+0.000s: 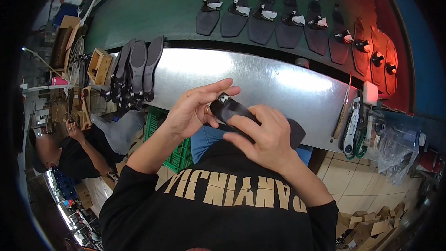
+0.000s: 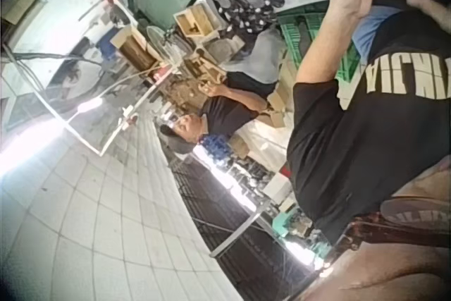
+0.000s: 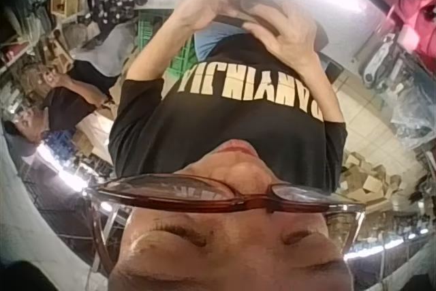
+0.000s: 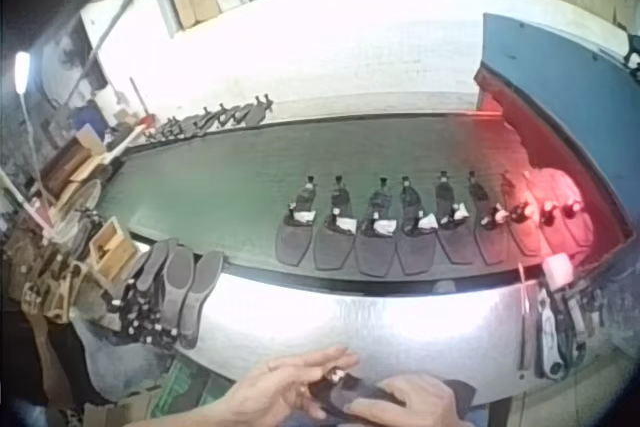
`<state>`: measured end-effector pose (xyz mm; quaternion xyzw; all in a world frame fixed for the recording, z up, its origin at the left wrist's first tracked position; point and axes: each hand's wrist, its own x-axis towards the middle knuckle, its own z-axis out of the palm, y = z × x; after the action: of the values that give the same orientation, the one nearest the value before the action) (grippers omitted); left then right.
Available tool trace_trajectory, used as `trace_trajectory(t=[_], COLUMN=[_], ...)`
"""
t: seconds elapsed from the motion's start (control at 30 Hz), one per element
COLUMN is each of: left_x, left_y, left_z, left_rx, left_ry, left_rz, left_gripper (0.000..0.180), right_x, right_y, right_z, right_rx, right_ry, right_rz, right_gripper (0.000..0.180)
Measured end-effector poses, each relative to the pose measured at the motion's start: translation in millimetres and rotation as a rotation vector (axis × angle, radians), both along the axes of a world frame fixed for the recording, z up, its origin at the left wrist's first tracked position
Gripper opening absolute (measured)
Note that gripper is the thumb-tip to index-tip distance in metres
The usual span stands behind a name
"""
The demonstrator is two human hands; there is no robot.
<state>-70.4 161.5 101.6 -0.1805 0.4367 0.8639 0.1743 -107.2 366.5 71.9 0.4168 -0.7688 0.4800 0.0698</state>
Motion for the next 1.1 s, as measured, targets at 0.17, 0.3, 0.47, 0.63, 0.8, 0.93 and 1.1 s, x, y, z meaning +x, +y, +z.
trace_trajectory(t=[0.17, 0.3, 0.47, 0.63, 0.8, 0.93, 1.1], left_x=[8, 10, 10, 13, 14, 17, 13], left_y=[0, 1, 7, 13, 17, 16, 19], left_z=[-8, -15, -10, -13, -14, -14, -4], left_rx=[-0.208, -0.257, -0.345, -0.500, -0.545, -0.559, -0.465], left_ry=[-0.055, -0.084, -0.065, 0.018, 0.012, 0.056, -0.012], left_rz=[-0.174, -0.273, -0.307, -0.329, -0.338, -0.366, -0.375], left_gripper=[0.043, 0.034, 0.028, 0.025, 0.020, 0.016, 0.015], right_x=[5, 7, 7, 9, 14, 9, -10], right_y=[2, 4, 5, 5, 7, 11, 17], right_z=[6, 1, -3, -5, -10, -4, 0], right_rx=[0.022, 0.038, 0.058, 0.044, 0.000, -0.033, -0.024], right_ry=[-0.001, -0.072, -0.085, -0.081, -0.389, -0.844, -1.139], right_rz=[-0.047, -0.057, -0.058, -0.063, -0.083, -0.011, 0.164], right_gripper=[0.038, 0.033, 0.027, 0.019, 0.012, 0.009, 0.011])
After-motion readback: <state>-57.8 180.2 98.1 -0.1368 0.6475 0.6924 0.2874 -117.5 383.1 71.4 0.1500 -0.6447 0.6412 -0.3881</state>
